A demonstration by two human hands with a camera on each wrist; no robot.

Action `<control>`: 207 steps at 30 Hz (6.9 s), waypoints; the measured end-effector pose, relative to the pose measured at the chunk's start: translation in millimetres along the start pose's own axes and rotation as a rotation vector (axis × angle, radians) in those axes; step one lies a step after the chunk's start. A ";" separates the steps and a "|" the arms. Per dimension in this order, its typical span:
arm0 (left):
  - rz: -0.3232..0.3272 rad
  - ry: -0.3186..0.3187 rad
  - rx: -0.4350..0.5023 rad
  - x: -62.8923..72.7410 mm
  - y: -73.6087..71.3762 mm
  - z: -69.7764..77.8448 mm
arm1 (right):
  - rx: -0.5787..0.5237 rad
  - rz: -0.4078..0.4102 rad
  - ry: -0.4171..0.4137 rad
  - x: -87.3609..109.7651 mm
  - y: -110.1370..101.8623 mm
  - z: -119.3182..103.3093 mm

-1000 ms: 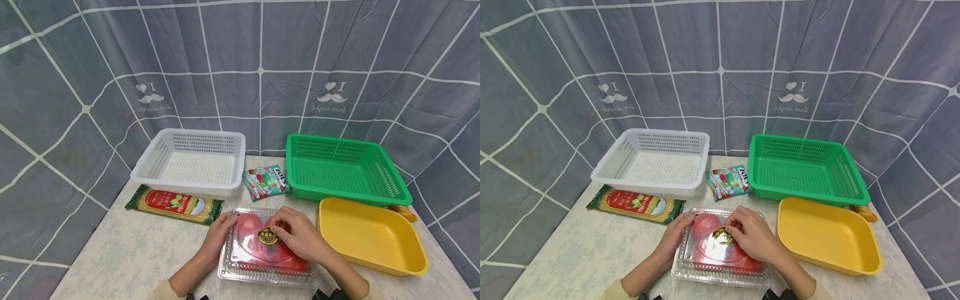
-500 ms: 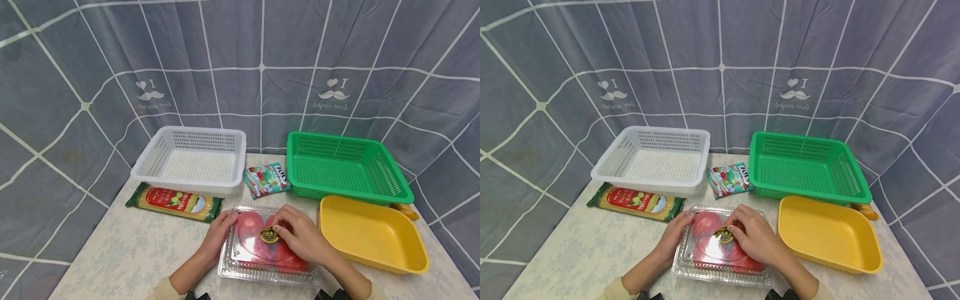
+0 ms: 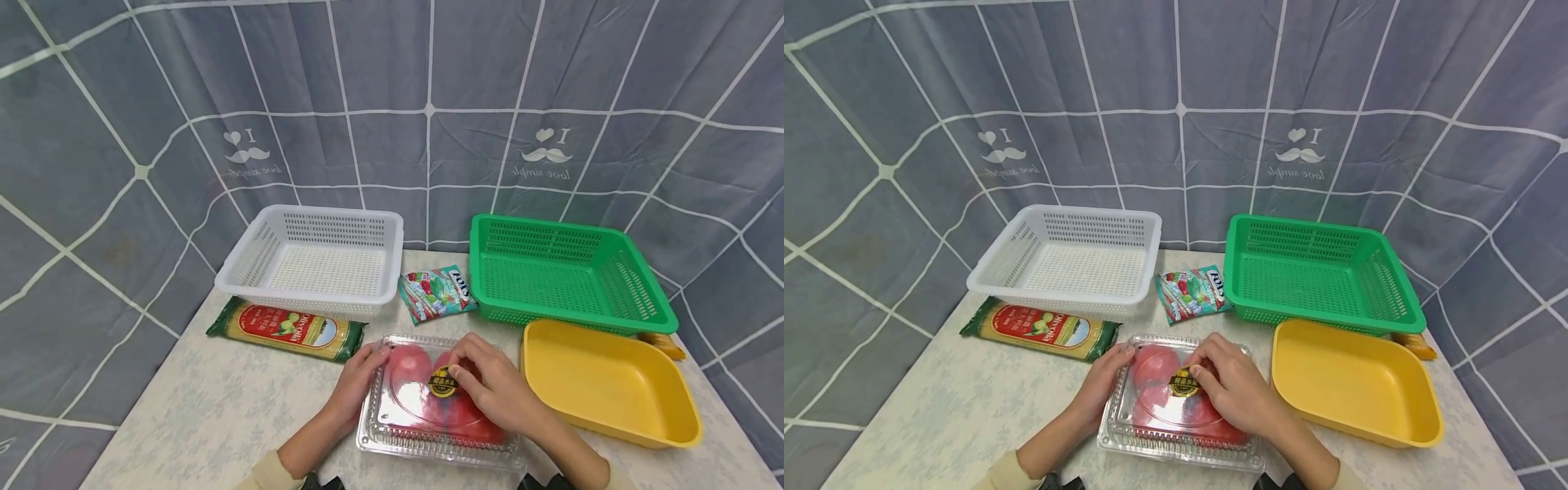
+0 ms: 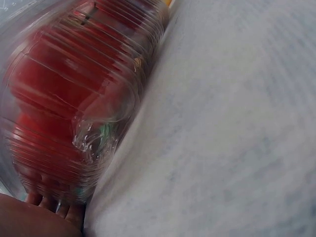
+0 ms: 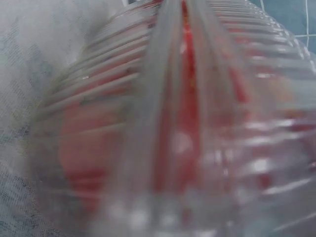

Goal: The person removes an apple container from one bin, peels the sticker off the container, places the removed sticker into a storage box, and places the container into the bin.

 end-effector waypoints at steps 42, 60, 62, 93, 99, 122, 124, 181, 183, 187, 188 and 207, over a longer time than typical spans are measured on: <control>0.003 0.008 -0.028 0.3 0.2 0.4 | -0.042 0.117 0.052 2.0 -46.4 4.7; 0.003 0.013 -0.022 0.4 -0.2 -0.2 | 0.004 0.111 0.110 6.4 -73.7 29.7; 0.002 0.012 -0.019 0.4 -0.1 -0.2 | 0.009 0.109 0.127 7.4 -77.3 34.3; 0.005 0.012 0.006 -1.0 0.3 0.1 | 0.131 -0.042 0.291 13.8 -117.7 90.7; 0.000 0.020 0.001 -0.7 -0.1 -0.2 | 0.167 -0.115 0.302 14.9 -125.0 102.6; -0.007 0.019 0.016 0.9 2.9 2.3 | 0.224 -0.348 0.308 32.8 -124.6 139.6; -0.007 0.015 0.020 0.9 3.0 2.4 | 0.203 -0.371 0.318 34.2 -124.0 145.2; 0.000 0.004 0.006 0.5 1.9 3.3 | 0.253 -0.280 0.375 55.0 -116.3 172.9; -0.001 0.002 0.007 0.5 1.9 3.0 | 0.251 -0.282 0.372 54.8 -117.0 171.0; -0.003 -0.004 0.007 0.1 2.1 2.7 | 0.259 -0.292 0.373 54.1 -118.3 168.3; -0.001 -0.005 0.008 -0.1 2.1 2.9 | 0.264 -0.294 0.374 53.9 -118.6 168.0; 0.004 -0.003 0.027 -0.8 1.5 3.4 | 0.288 -0.335 0.369 47.2 -121.7 148.4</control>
Point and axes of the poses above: each hand's wrist, its own x-axis away from the middle knuckle, its own y-axis out of the palm, z = x × y, the point moved 6 cm from there along -x, towards the middle knuckle, and after that the axes turned 6 degrees about y, right-handed, at the moved point
